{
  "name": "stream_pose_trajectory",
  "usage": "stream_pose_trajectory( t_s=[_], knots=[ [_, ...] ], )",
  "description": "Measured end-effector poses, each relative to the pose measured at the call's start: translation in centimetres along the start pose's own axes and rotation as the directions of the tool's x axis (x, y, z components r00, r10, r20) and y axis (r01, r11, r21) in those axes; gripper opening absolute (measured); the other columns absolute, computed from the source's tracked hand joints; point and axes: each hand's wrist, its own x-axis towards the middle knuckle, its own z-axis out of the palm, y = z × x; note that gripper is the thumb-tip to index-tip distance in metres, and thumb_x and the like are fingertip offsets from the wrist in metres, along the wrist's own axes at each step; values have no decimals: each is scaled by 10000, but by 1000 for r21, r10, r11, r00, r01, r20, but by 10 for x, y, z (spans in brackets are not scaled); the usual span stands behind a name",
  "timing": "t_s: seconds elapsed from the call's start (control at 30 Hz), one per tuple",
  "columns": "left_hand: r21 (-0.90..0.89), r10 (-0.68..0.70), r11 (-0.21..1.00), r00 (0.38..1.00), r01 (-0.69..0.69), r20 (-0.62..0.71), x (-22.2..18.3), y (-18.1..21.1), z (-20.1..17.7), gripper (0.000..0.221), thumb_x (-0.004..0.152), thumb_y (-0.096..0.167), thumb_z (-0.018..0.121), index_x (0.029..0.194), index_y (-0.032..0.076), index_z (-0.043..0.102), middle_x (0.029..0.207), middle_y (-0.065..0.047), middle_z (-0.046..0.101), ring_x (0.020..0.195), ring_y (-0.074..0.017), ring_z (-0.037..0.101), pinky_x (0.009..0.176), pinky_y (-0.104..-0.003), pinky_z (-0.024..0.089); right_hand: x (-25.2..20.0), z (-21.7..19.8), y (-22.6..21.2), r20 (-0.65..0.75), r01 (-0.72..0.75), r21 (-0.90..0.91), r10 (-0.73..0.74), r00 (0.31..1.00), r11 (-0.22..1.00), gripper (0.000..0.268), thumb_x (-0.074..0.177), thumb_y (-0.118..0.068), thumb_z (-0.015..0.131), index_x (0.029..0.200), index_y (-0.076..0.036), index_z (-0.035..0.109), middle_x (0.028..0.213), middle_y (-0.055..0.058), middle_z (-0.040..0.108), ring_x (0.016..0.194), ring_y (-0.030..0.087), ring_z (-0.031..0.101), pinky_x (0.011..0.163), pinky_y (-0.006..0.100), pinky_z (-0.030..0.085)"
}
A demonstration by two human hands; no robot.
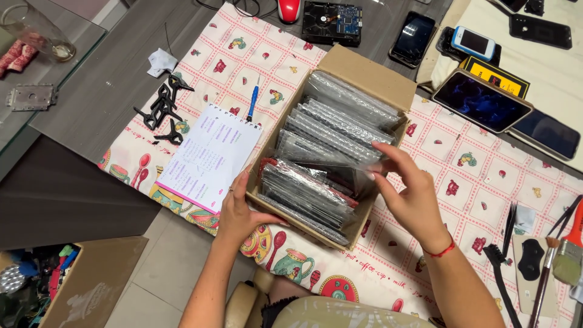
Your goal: Unboxing a replacement mobile phone screen from a shipping box and cleaning it with a brush.
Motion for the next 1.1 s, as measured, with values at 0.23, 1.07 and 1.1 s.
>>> stream_pose_trajectory(
  t_s=[0.23,1.07,1.1],
  knots=[
    [-12,12,1000,1000,-12,-6,9,12,-5,1387,481,538,968,1563,230,157,1486,-269,484,1250,-496,588,1027,-599,500,-4,0,20,-26,-207,246,220,975,947,170,785,-5,865,936,-61,808,666,53,612,715,126,544,807,263,522],
    [70,373,927,922,-368,-99,49,198,1,676,995,255,776,1519,57,397,1550,-226,454,1471,-392,467,1250,-546,446,2,-81,-18,-770,609,-147,-477,425,780,117,1123,12,537,1084,-22,432,765,203,544,621,318,630,550,337,446],
    [-37,379,924,924,-381,-55,48,211,7,650,995,236,772,1497,42,408,1522,-254,468,1444,-402,500,1231,-544,465,-7,-86,-22,-824,593,-149,-431,368,791,158,1124,-57,568,1073,-39,420,708,219,530,563,323,572,546,359,388]
  ],
)
